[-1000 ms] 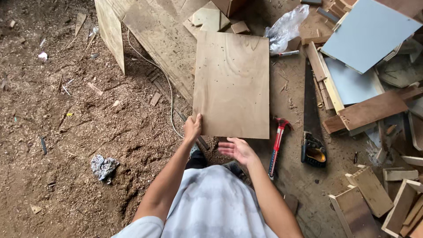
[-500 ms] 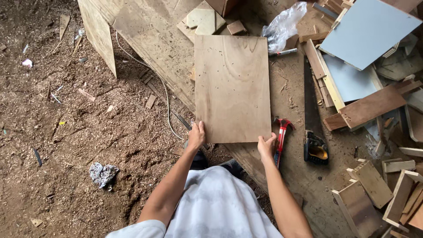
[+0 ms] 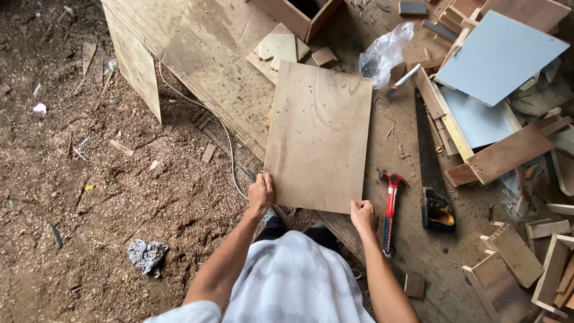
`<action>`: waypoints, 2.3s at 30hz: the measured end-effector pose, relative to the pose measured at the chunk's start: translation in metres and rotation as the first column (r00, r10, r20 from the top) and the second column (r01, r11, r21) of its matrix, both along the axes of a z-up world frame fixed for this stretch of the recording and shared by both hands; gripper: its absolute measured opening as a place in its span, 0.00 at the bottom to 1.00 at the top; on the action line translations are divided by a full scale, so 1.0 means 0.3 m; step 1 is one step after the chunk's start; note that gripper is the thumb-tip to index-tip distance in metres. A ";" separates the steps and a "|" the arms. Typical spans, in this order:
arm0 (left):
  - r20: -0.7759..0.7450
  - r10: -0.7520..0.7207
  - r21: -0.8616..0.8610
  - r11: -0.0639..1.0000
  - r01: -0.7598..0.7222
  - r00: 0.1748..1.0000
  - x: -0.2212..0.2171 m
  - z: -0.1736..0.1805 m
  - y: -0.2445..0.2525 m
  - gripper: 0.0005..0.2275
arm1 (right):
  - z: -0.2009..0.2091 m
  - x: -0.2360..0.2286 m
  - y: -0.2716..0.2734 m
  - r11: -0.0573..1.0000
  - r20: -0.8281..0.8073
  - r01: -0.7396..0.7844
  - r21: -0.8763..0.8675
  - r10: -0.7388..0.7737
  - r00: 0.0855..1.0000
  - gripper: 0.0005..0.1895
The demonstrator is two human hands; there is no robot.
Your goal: The person assembles a small wooden box using a hammer and nails, then saws a plywood sheet. The person hammers nails into the wooden frame to secure the pieces together and later uses a hand saw to cut a larger sheet of plywood.
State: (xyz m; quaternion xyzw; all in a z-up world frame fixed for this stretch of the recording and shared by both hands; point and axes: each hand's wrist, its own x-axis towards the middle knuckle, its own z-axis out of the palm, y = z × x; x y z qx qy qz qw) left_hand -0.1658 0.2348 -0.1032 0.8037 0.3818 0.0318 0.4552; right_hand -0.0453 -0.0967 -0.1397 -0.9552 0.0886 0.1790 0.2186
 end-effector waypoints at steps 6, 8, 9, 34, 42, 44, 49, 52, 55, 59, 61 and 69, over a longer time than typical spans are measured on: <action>-0.059 0.054 -0.014 0.998 -0.055 0.997 0.067 0.047 -0.060 0.20 | 0.056 0.152 -0.076 0.999 -0.181 -0.024 0.030 0.029 0.983 0.29; -0.102 0.043 0.001 0.999 -0.043 0.994 0.099 0.049 -0.082 0.20 | 0.071 0.210 -0.108 0.997 -0.362 0.056 0.055 -0.032 0.932 0.28; -0.119 0.036 0.011 0.999 -0.035 0.992 0.109 0.051 -0.084 0.21 | 0.072 0.228 -0.105 0.999 -0.271 -0.017 0.046 0.029 0.962 0.28; -0.316 0.003 0.428 0.893 0.140 0.949 0.329 -0.002 -0.112 0.38 | -0.086 0.251 -0.030 0.973 -0.028 -0.177 0.145 0.183 0.983 0.33; -0.388 -0.065 0.382 0.897 0.224 0.919 0.299 -0.005 -0.110 0.32 | -0.075 0.187 -0.110 0.833 -0.277 0.277 0.480 -0.155 0.948 0.36; -0.292 -0.066 0.512 0.832 0.214 0.954 0.288 -0.017 -0.140 0.33 | -0.089 0.183 -0.101 0.865 -0.117 0.191 0.464 -0.154 0.981 0.43; -0.279 -0.108 0.413 0.883 0.221 0.954 0.229 -0.022 -0.217 0.40 | -0.129 0.124 -0.131 0.824 0.003 0.136 0.550 -0.166 0.986 0.37; -0.296 -0.123 0.379 0.895 0.235 0.947 0.229 -0.014 -0.241 0.41 | -0.127 0.091 -0.221 0.944 0.435 0.007 0.330 -0.158 0.887 0.31; -0.300 -0.105 0.313 0.928 0.201 0.948 0.238 -0.019 -0.246 0.43 | -0.118 0.102 -0.294 0.988 0.427 0.066 0.139 -0.119 0.896 0.33; -0.325 -0.047 0.333 0.929 0.161 0.945 0.261 -0.042 -0.264 0.46 | -0.128 0.106 -0.345 0.993 0.347 0.018 0.116 -0.057 0.936 0.23; -0.323 -0.035 0.324 0.935 0.146 0.946 0.263 -0.046 -0.268 0.46 | -0.143 0.117 -0.337 0.989 0.422 0.013 0.145 -0.074 0.904 0.22; -0.378 -0.125 0.408 0.867 0.287 0.917 0.258 -0.029 -0.312 0.47 | -0.166 0.351 -0.307 0.758 0.132 0.062 0.650 -0.192 0.973 0.16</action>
